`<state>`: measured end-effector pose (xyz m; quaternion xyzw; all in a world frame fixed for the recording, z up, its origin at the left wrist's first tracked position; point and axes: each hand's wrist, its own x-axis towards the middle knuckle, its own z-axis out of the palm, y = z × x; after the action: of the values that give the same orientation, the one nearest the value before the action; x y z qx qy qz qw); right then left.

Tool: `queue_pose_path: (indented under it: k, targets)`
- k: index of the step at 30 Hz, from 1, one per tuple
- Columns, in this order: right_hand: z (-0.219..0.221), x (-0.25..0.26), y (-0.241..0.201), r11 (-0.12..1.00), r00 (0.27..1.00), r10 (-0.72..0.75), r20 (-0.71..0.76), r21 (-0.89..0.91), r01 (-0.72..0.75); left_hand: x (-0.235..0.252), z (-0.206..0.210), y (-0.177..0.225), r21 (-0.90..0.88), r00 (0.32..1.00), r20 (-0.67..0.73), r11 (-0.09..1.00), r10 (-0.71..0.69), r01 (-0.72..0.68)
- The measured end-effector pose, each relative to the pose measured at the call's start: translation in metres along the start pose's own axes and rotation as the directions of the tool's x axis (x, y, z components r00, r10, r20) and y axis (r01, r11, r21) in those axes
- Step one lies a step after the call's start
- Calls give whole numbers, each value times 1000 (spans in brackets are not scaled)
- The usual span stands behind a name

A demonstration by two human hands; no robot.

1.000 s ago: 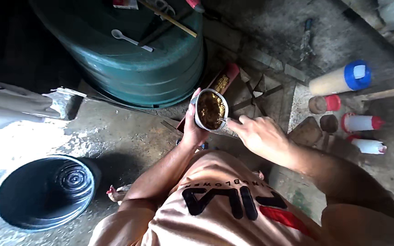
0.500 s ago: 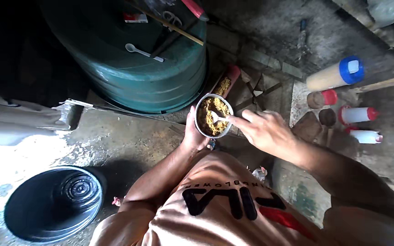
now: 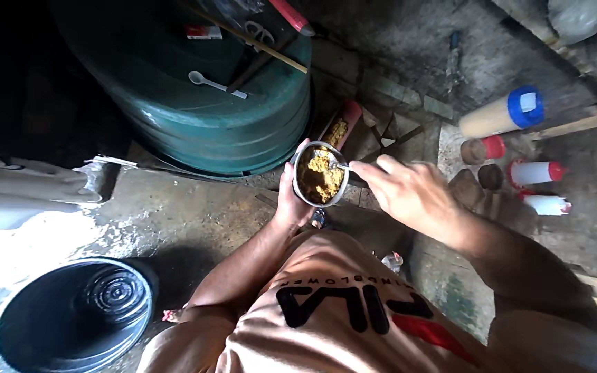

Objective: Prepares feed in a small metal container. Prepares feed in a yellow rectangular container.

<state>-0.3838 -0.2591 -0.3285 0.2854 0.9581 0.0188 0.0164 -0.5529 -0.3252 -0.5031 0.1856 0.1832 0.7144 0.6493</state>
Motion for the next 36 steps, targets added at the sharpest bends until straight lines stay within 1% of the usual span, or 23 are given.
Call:
queue_pose_path:
  k: [2, 4, 7, 9, 11, 14, 16, 17, 19, 20, 22, 24, 27, 30, 32, 34, 35, 36]
  targets:
    - [16, 1, -8, 994, 996, 66, 60, 88, -71, -1, 2, 1, 9, 1000, -6, 1000, 4, -4]
    - [25, -2, -13, 984, 986, 61, 154, 156, -85, -2, 1, 2, -6, 1000, -14, 1000, 19, -19]
    - [17, -6, -12, 991, 971, 16, 240, 123, -47, -4, -7, -1, 27, 1000, -15, 999, 25, -24]
    - [8, -10, -12, 996, 981, 6, 195, 84, -23, -4, -6, -3, 28, 999, -31, 999, 26, -25]
    - [2, -13, -12, 999, 994, -11, 108, 46, 6, -2, -5, -2, 17, 999, -3, 999, 38, -38]
    - [-2, -13, -14, 999, 999, 8, 33, -50, -6, -2, -2, 1, -17, 1000, 17, 1000, 24, -23]
    - [0, -12, -14, 992, 998, 53, 40, -117, -48, -5, 3, 1, -65, 1000, -12, 998, -6, 6]
    - [3, -12, -15, 989, 995, 79, 65, -127, -70, -6, 2, 0, -60, 1000, 7, 998, -7, 8]
    - [9, -14, -16, 994, 986, 99, 136, -51, -93, -7, 0, -3, -24, 1000, 20, 1000, 17, -17]
    - [14, -16, -15, 993, 982, 102, 161, 36, -109, -8, -1, -5, 4, 999, 24, 999, 33, -33]
    - [17, -19, -13, 965, 971, 123, 207, 202, -166, -9, -5, -9, 36, 999, 21, 998, 47, -48]
    - [14, -19, -10, 918, 962, 160, 223, 324, -228, -10, -10, -13, 46, 999, 17, 998, 36, -37]
    - [8, -23, -11, 861, 957, 185, 223, 432, -267, -11, -12, -16, 49, 1000, 11, 999, 22, -23]
    - [9, -27, -13, 825, 945, 122, 303, 498, -267, -10, -9, -16, 39, 1000, 9, 999, 14, -14]
    - [8, -26, -12, 855, 925, 128, 359, 433, -286, -10, -7, -16, 20, 1000, -12, 1000, 5, -5]
    - [3, -22, -13, 904, 897, 164, 411, 302, -304, -9, -6, -16, 33, 1000, -22, 999, 13, -13]
    - [3, -22, -14, 926, 896, 184, 404, 233, -296, -8, -5, -16, 39, 999, -24, 999, 21, -20]
    - [6, -24, -15, 949, 912, 197, 361, 163, -270, -7, -4, -15, 39, 999, -19, 999, 29, -29]
